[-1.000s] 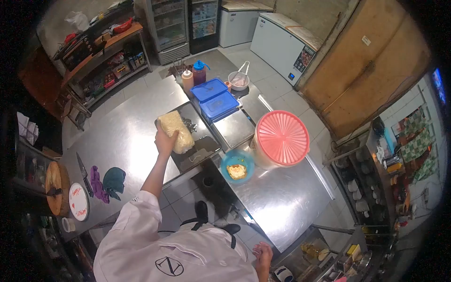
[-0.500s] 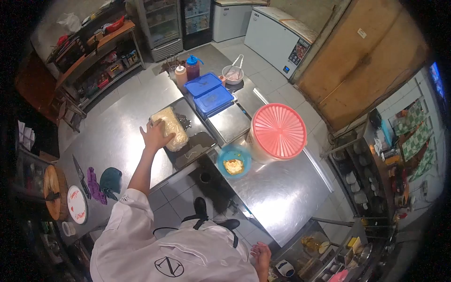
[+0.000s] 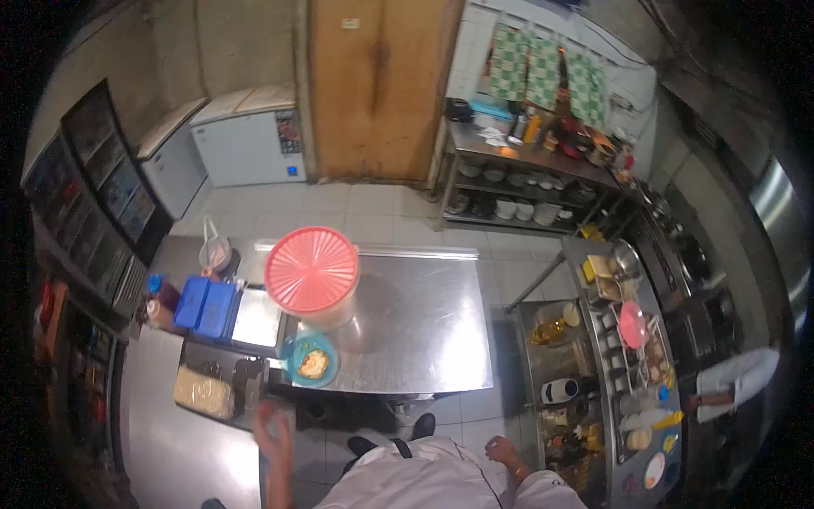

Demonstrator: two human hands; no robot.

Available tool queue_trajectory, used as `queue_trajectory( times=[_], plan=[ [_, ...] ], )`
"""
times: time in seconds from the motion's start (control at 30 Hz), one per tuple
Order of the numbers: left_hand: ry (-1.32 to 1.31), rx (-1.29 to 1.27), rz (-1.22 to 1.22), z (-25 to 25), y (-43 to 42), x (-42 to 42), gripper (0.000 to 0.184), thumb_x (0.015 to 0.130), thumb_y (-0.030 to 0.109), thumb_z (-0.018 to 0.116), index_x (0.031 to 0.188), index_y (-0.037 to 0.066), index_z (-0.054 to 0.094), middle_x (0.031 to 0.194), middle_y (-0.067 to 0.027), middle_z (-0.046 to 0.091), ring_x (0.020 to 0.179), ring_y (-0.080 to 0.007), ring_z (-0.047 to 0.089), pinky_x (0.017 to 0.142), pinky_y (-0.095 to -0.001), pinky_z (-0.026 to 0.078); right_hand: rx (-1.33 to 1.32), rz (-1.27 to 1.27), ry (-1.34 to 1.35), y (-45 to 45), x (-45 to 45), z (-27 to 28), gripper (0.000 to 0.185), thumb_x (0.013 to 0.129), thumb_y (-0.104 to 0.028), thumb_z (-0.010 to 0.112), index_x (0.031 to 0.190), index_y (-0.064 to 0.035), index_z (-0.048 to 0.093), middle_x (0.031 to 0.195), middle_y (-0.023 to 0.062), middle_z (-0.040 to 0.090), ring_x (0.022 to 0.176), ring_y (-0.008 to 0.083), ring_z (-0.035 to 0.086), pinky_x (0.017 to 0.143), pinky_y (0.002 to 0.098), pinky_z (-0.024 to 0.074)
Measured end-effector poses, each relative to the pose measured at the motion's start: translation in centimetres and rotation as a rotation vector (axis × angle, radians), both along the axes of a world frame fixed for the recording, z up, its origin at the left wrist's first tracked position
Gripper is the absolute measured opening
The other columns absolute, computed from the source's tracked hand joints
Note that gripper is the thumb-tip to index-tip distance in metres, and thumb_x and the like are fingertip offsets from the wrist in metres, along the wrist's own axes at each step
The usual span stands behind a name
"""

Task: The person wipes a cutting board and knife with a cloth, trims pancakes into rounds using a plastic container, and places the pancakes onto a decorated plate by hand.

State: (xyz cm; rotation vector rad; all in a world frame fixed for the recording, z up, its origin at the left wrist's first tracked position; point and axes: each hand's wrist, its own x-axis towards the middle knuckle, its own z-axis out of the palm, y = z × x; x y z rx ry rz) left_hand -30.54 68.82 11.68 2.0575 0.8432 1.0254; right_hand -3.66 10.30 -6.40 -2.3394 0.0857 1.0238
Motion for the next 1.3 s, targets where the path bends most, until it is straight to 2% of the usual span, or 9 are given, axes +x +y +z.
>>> queue_trajectory(
  times=[0.07, 0.13, 0.27, 0.47, 0.67, 0.83, 0.9, 1.23, 1.3],
  plan=[
    [0.044, -0.296, -0.226, -0.3, -3.4, 1.5, 0.045, 0.103, 0.012, 0.079, 0.143, -0.003, 0.065, 0.118, -0.0157, 0.077, 0.108, -0.0248, 0.077, 0.092, -0.0391, 0.061, 0.045, 0.537, -0.168, -9.6, -1.0, -9.6, 0.031, 0.099, -0.029, 0.075, 0.112, -0.0017, 0.080, 0.086, 0.0145, 0.084, 0.071, 0.0227, 0.081, 0.066, 0.0362, 0.0648],
    [0.037, -0.622, -0.357, -2.5, -6.5, 2.3, 0.044, 0.103, 0.016, 0.081, 0.139, -0.003, 0.067, 0.110, -0.0133, 0.080, 0.104, -0.0209, 0.077, 0.092, -0.0376, 0.061, -0.134, 0.512, 0.043, -11.2, -3.6, -8.2, 0.024, 0.097, -0.029, 0.078, 0.097, -0.0058, 0.083, 0.102, 0.0132, 0.085, 0.088, 0.0278, 0.081, 0.077, 0.0459, 0.0629],
    [0.295, -0.876, -0.659, -13.5, -8.2, 1.3, 0.045, 0.105, 0.022, 0.081, 0.137, -0.004, 0.066, 0.109, -0.0144, 0.081, 0.103, -0.0197, 0.077, 0.090, -0.0353, 0.061, -0.147, -0.340, 0.159, -5.6, -11.3, 2.8, 0.028, 0.098, -0.032, 0.077, 0.107, -0.0081, 0.086, 0.106, 0.0174, 0.085, 0.100, 0.0339, 0.081, 0.087, 0.0474, 0.0628],
    [0.677, -0.976, -0.726, -20.2, -9.9, 3.8, 0.050, 0.105, 0.026, 0.080, 0.140, -0.007, 0.065, 0.112, -0.0121, 0.078, 0.099, -0.0171, 0.070, 0.092, -0.0359, 0.057, -0.155, -0.006, -0.078, -7.5, -16.5, -2.5, 0.037, 0.099, -0.034, 0.075, 0.125, -0.0076, 0.082, 0.119, 0.0196, 0.083, 0.105, 0.0324, 0.081, 0.094, 0.0455, 0.0632],
    [0.607, -1.182, -0.703, -12.6, -11.4, 8.6, 0.045, 0.106, 0.027, 0.080, 0.140, 0.001, 0.067, 0.112, -0.0090, 0.080, 0.096, -0.0133, 0.071, 0.085, -0.0317, 0.055, 0.000, -0.076, -0.127, -8.3, -17.6, -5.9, 0.040, 0.098, -0.032, 0.076, 0.129, -0.0076, 0.081, 0.128, 0.0198, 0.081, 0.119, 0.0348, 0.078, 0.100, 0.0452, 0.0599],
    [0.667, -1.100, -0.684, -13.8, -15.2, 12.1, 0.036, 0.106, 0.028, 0.079, 0.132, 0.004, 0.072, 0.108, -0.0064, 0.081, 0.093, -0.0160, 0.075, 0.078, -0.0310, 0.056, 0.214, 0.021, -0.304, -12.3, -17.2, -8.3, 0.036, 0.096, -0.033, 0.076, 0.124, -0.0096, 0.079, 0.122, 0.0149, 0.079, 0.117, 0.0317, 0.077, 0.102, 0.0435, 0.0602],
    [0.679, -1.098, -0.672, -14.8, -18.2, 13.6, 0.035, 0.106, 0.028, 0.080, 0.128, 0.002, 0.074, 0.101, -0.0057, 0.080, 0.086, -0.0138, 0.073, 0.073, -0.0302, 0.055, 0.533, -0.158, -0.331, -16.5, -18.3, -17.9, 0.040, 0.099, -0.038, 0.075, 0.127, -0.0101, 0.079, 0.122, 0.0203, 0.081, 0.119, 0.0366, 0.077, 0.102, 0.0453, 0.0598],
    [1.086, -0.883, -0.632, -22.5, -28.8, 14.8, 0.031, 0.100, 0.030, 0.081, 0.112, 0.001, 0.081, 0.085, -0.0078, 0.070, 0.071, -0.0183, 0.065, 0.064, -0.0397, 0.056, -0.017, -0.753, 0.178, -28.6, -23.7, -3.2, 0.038, 0.096, -0.037, 0.073, 0.122, -0.0112, 0.083, 0.126, 0.0168, 0.082, 0.120, 0.0349, 0.078, 0.103, 0.0422, 0.0624],
    [1.260, -0.582, -0.791, -22.1, -31.0, 17.4, 0.036, 0.100, 0.032, 0.080, 0.117, 0.000, 0.081, 0.090, -0.0139, 0.073, 0.079, -0.0241, 0.068, 0.070, -0.0477, 0.057, -0.009, -0.747, 0.088, -32.1, -27.4, -8.7, 0.035, 0.100, -0.033, 0.070, 0.120, -0.0072, 0.082, 0.120, 0.0183, 0.083, 0.111, 0.0334, 0.080, 0.095, 0.0451, 0.0653]
  ],
)
